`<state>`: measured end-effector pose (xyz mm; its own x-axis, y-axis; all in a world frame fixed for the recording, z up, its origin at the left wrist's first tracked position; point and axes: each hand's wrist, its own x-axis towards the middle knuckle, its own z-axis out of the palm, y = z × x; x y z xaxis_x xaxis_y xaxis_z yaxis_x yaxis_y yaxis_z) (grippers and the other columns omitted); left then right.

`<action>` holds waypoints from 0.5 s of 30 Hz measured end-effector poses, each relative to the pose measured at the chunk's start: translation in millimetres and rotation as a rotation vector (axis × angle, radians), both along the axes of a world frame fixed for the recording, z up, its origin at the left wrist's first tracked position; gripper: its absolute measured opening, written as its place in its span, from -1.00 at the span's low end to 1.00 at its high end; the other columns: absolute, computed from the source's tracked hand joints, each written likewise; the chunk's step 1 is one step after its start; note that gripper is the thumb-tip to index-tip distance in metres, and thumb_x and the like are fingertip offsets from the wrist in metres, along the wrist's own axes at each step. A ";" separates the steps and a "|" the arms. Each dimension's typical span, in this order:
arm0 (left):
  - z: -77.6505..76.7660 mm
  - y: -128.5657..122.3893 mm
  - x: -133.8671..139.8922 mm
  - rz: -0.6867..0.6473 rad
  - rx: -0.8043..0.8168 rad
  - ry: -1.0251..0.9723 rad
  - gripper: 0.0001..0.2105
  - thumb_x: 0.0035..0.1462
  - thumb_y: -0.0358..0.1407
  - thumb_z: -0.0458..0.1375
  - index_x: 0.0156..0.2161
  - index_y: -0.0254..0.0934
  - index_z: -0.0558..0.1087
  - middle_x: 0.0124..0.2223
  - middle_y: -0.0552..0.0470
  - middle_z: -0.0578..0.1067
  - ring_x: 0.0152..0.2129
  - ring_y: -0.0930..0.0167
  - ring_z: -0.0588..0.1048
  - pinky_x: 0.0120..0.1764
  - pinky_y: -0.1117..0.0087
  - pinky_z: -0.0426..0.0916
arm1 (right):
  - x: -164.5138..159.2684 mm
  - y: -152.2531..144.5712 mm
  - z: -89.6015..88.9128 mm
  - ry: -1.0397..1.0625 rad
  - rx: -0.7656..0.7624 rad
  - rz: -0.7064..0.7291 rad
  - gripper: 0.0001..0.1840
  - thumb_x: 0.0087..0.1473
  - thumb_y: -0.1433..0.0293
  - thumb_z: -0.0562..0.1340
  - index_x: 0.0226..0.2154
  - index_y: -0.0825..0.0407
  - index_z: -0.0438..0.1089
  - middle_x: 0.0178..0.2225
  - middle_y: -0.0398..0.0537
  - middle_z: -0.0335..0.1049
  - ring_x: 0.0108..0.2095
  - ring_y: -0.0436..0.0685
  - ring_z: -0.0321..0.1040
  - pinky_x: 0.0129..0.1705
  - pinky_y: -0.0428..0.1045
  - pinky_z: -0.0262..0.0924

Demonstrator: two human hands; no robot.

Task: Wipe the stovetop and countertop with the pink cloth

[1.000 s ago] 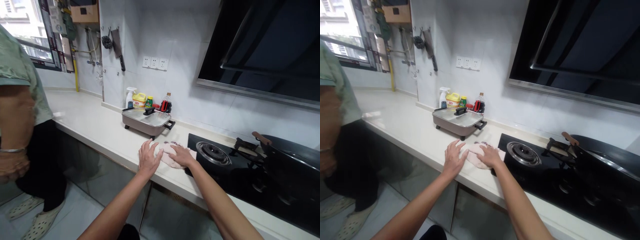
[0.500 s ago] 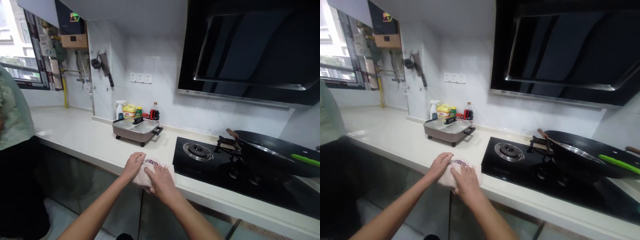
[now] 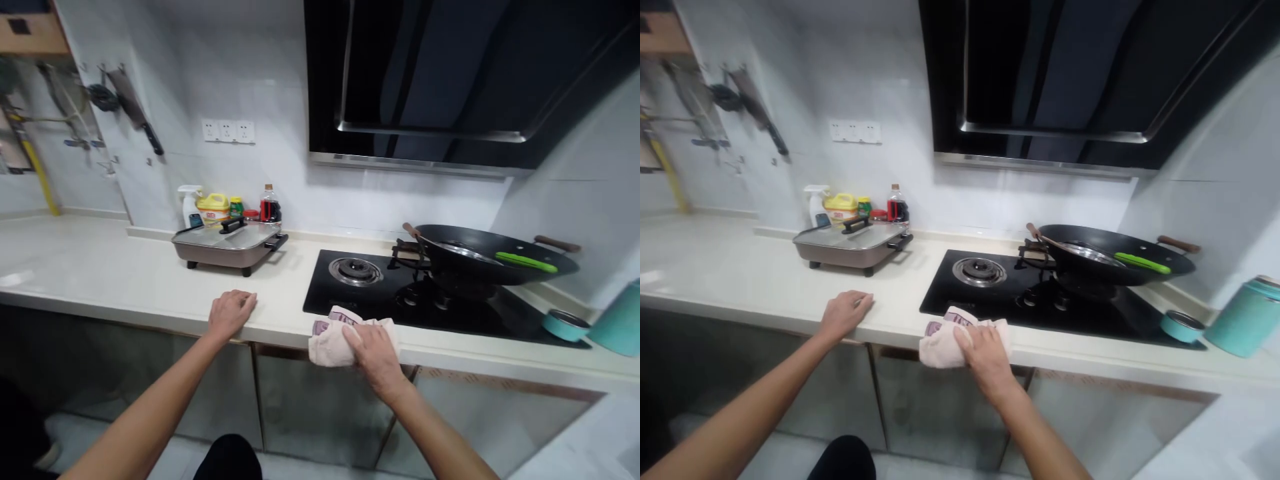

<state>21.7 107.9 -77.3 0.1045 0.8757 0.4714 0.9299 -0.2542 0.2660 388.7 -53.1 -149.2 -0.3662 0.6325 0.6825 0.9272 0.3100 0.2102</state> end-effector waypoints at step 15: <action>5.2 0.5 3.3 -0.006 -0.019 -0.043 -0.51 0.26 0.04 -0.05 -0.14 -0.18 0.66 0.05 -0.11 0.64 0.07 0.05 0.50 0.07 0.12 0.29 | 328.5 -129.2 -4.1 0.202 -0.244 -0.424 -0.22 -0.16 0.10 0.39 0.16 -0.10 0.42 0.22 0.25 0.40 0.21 0.51 0.30 0.17 0.35 0.08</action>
<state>25.0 108.4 -72.1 0.0901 0.8837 0.4592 0.9158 -0.2547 0.3104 717.3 -182.4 -153.3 0.0796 0.8459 0.5274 0.9964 -0.0830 -0.0171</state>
